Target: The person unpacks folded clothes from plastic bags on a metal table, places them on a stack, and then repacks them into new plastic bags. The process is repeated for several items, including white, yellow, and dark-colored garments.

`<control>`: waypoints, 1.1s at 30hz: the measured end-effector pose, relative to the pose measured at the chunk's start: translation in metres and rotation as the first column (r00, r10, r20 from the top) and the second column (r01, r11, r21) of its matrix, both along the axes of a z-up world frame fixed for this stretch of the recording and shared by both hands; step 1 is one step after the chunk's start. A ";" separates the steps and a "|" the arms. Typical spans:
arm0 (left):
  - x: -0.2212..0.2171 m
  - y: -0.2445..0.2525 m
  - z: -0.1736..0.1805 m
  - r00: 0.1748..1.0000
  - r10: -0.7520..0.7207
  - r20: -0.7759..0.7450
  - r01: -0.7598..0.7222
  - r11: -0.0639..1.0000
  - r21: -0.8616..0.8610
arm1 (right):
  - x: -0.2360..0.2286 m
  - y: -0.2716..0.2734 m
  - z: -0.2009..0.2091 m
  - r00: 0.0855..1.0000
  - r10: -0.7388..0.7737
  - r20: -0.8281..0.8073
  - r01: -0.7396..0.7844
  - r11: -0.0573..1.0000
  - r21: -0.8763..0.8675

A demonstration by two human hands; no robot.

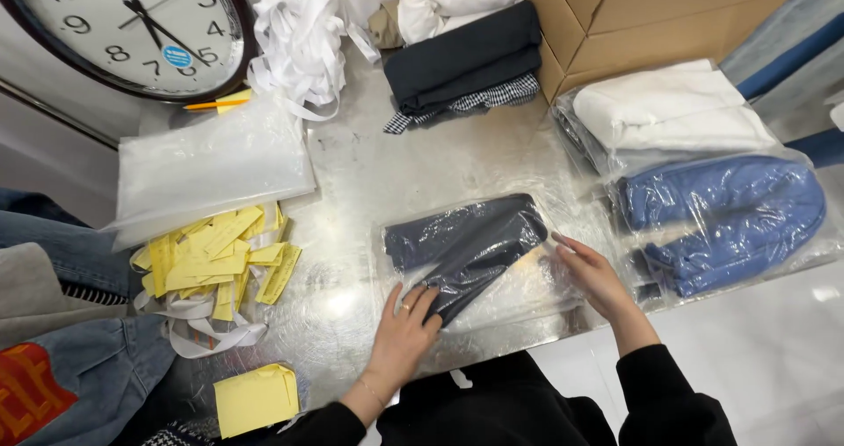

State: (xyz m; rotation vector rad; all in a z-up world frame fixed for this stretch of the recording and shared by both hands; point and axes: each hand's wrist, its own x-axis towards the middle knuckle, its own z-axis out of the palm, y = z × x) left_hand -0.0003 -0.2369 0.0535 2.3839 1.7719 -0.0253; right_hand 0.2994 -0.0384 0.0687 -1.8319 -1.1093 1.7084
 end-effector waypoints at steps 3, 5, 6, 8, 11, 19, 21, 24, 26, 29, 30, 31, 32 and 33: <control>-0.010 0.002 -0.006 0.995 -0.101 0.010 0.094 0.952 0.290 | 0.007 0.000 -0.001 0.989 0.029 -0.147 -0.031 0.999 -0.010; -0.009 0.002 -0.013 0.975 -0.136 -0.175 0.148 0.988 0.053 | -0.001 0.000 0.024 0.987 -0.031 -0.158 0.014 0.994 -0.108; -0.011 0.002 -0.011 0.975 -0.136 -0.173 0.148 0.987 0.056 | 0.003 0.001 0.017 0.987 -0.031 -0.156 0.014 0.994 -0.106; -0.016 0.006 -0.007 0.979 -0.171 -0.110 0.157 0.980 -0.125 | 0.011 0.009 0.004 0.972 -0.059 -0.227 0.021 0.986 -0.168; -0.027 0.012 0.002 0.982 -0.176 -0.064 0.161 0.967 -0.197 | 0.022 0.016 -0.017 0.973 0.036 -0.227 -0.066 0.990 -0.125; -0.066 0.100 0.117 0.862 0.138 0.487 0.018 0.953 -0.302 | 0.011 0.015 0.006 0.974 -0.100 -0.204 0.063 0.982 -0.179; -0.092 0.141 0.132 0.851 0.195 0.487 -0.069 0.962 -0.265 | 0.022 0.016 -0.021 0.949 -0.136 -0.283 0.106 0.987 -0.118; -0.131 0.205 0.146 0.812 0.316 0.491 -0.276 0.949 -0.153 | 0.034 0.019 -0.042 0.977 -0.041 -0.208 0.026 0.997 -0.073; -0.155 0.244 0.139 0.777 0.432 0.458 -0.489 0.872 0.007 | 0.037 0.019 -0.051 0.982 -0.019 -0.187 0.006 0.997 -0.072; -0.199 0.289 0.074 0.725 0.580 0.371 -0.651 0.752 0.097 | 0.042 0.021 -0.055 0.982 -0.034 -0.188 0.016 0.995 -0.097; -0.188 0.281 0.068 0.725 0.581 0.369 -0.650 0.755 0.090 | 0.043 0.023 -0.055 0.982 -0.038 -0.185 0.018 0.994 -0.105; -0.177 0.275 0.063 0.781 0.528 0.334 -0.605 0.772 0.193 | 0.044 0.024 -0.055 0.985 -0.036 -0.172 0.021 0.996 -0.088; -0.165 0.268 0.057 0.830 0.474 0.292 -0.550 0.782 0.293 | 0.045 0.025 -0.055 0.987 -0.034 -0.158 0.023 0.997 -0.071; -0.134 0.242 0.058 0.834 0.470 0.290 -0.544 0.789 0.285 | 0.047 0.026 -0.059 0.987 -0.044 -0.155 0.032 0.996 -0.079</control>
